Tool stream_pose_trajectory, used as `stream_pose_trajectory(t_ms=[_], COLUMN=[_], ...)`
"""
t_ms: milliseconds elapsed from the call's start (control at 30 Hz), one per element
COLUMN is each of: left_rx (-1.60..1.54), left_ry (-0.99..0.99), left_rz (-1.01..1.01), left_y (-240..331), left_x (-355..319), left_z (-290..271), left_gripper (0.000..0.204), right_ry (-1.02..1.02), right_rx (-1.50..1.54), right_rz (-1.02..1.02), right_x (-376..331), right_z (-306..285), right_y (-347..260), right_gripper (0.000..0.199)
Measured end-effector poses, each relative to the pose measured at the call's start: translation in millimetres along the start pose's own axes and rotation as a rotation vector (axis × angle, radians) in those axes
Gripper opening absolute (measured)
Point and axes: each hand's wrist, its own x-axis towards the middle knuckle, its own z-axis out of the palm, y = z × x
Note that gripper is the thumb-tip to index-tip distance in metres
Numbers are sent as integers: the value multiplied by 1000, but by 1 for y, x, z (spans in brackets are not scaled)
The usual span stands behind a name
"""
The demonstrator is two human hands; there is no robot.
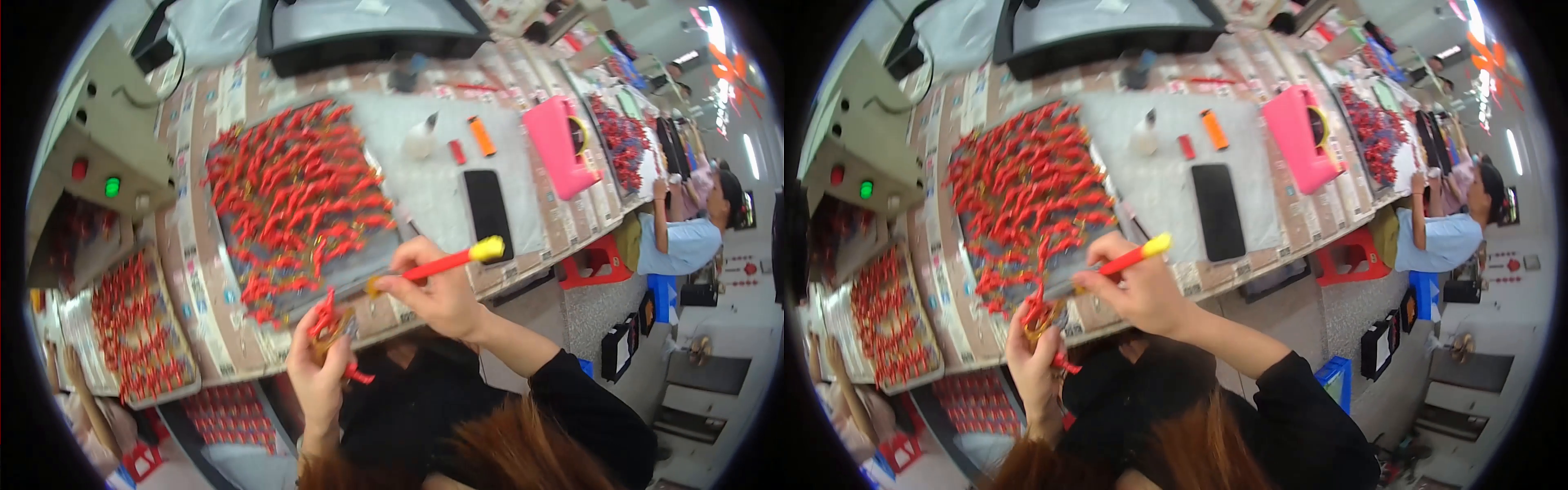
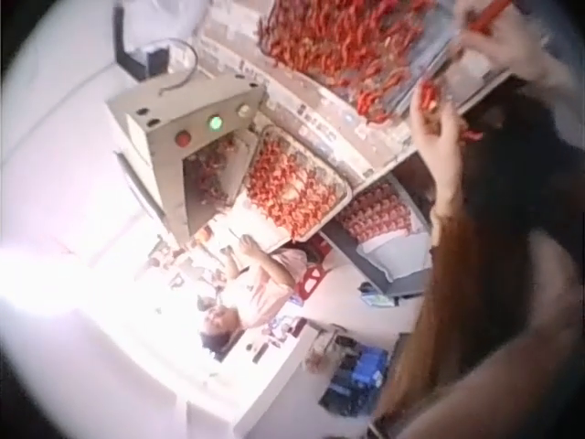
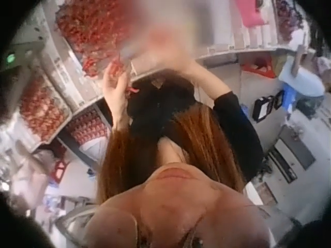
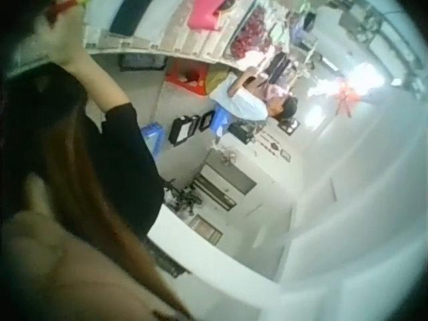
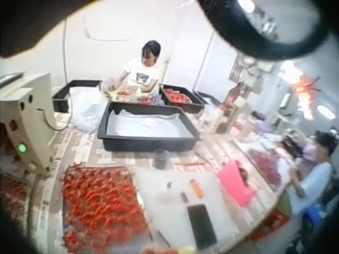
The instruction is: The person assembles and details small toy figurines by hand at a workbench, applying glue with a brush from a glue bottle.
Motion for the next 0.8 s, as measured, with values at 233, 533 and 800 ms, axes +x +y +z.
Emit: stream_pose_trajectory(t_ms=[233,533,800], left_rx=[-137,-145,-126], left_ry=[7,77,173], left_rz=[-60,-11,-49], left_y=[-1,5,-3], left_x=[9,7,9], left_z=[-11,-6,-19], left_gripper=[44,40,39], right_ry=[619,226,47], right_rx=[190,-265,-316], right_rz=[29,62,282], right_x=[60,220,239], right_z=[-128,-176,-130], right_y=[35,150,189], right_gripper=[24,23,31])
